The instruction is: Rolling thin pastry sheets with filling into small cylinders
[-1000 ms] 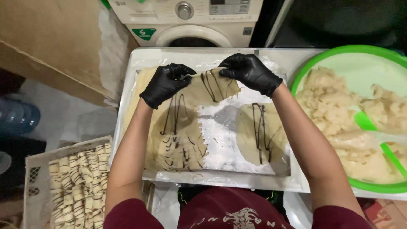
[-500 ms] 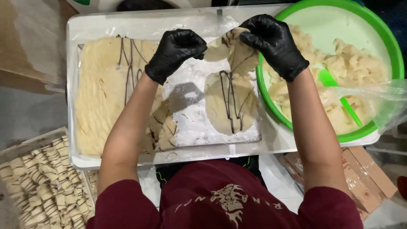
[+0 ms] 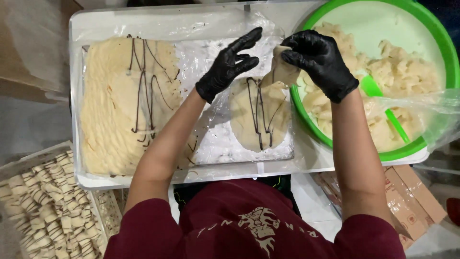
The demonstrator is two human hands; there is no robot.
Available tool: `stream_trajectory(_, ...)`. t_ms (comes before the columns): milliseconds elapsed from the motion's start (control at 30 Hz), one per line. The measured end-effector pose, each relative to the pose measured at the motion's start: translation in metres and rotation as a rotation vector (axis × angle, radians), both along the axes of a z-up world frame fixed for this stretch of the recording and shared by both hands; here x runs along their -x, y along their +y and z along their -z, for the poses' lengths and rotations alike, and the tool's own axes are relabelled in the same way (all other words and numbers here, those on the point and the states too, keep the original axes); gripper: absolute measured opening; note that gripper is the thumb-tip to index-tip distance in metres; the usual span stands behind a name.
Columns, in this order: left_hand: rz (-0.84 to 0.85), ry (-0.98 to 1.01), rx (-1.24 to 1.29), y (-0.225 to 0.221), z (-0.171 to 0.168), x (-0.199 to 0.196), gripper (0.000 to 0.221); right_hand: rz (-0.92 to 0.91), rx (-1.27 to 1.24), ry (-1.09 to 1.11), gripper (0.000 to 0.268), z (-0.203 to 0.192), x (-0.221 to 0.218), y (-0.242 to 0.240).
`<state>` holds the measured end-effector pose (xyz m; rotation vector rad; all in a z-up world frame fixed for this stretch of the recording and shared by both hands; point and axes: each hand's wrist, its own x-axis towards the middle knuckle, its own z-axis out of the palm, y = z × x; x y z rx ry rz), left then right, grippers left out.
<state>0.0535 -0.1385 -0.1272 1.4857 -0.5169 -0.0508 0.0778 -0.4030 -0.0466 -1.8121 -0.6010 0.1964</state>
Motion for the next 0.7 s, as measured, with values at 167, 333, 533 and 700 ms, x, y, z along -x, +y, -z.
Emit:
stream_trajectory(167, 0.232, -0.008, 0.156, -0.022, 0.037, 0.003, 0.055, -0.123, 0.013, 0.101, 0.026, -0.027, 0.009, -0.013)
stream_trajectory(333, 0.33, 0.185, 0.304, -0.035, 0.052, 0.031, 0.056, -0.188, 0.064, 0.032, 0.023, -0.04, 0.017, -0.024)
stream_trajectory(533, 0.198, 0.22, 0.312, -0.036, 0.052, 0.047, 0.016, -0.112, 0.092, 0.113, 0.026, -0.038, 0.029, -0.039)
stream_trajectory(700, -0.014, 0.207, 0.365, -0.031, 0.057, 0.054, 0.032, -0.073, 0.118, 0.124, 0.024, -0.038, 0.04, -0.045)
